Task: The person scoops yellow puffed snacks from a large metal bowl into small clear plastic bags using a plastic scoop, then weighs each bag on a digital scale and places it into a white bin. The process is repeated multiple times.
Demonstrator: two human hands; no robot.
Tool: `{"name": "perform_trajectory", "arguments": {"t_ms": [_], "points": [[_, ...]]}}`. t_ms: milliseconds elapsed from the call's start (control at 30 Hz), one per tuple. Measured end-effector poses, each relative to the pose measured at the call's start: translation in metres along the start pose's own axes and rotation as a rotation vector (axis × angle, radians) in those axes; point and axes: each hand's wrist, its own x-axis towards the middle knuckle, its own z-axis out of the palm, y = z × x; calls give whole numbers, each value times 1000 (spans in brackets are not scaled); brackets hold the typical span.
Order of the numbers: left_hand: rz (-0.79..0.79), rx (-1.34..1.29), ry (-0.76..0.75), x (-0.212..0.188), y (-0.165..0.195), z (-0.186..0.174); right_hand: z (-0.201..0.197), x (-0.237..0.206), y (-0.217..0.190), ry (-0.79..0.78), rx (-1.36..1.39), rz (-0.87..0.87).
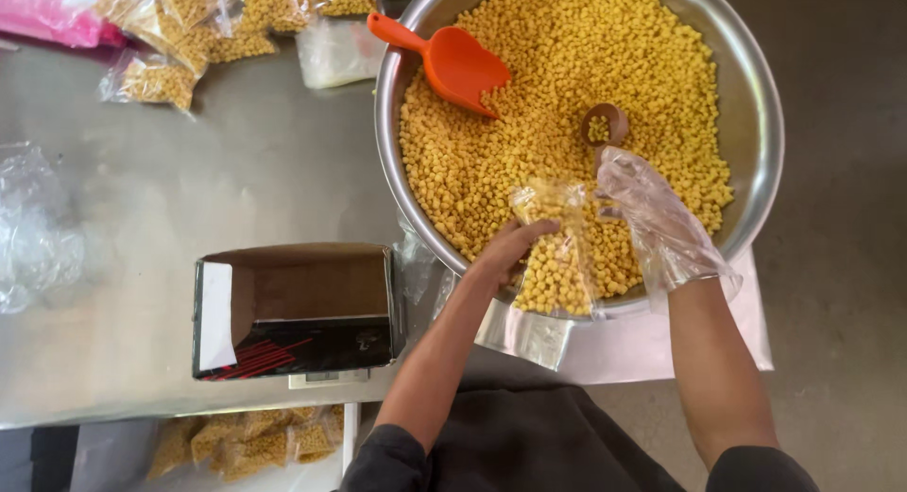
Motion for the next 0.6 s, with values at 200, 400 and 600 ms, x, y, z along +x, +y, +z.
{"name": "perform_trajectory", "arguments": {"t_ms": [200,400,600], "points": [[35,-42,-85,-8,-3,5,-17,-27,4,35,-17,-28],[594,481,-68,-16,23,10,-26,-40,-26,-230,-272,-749],[787,617,-112,-18,45,-12,-40,-47,-73,-326,-767,-878]]}}
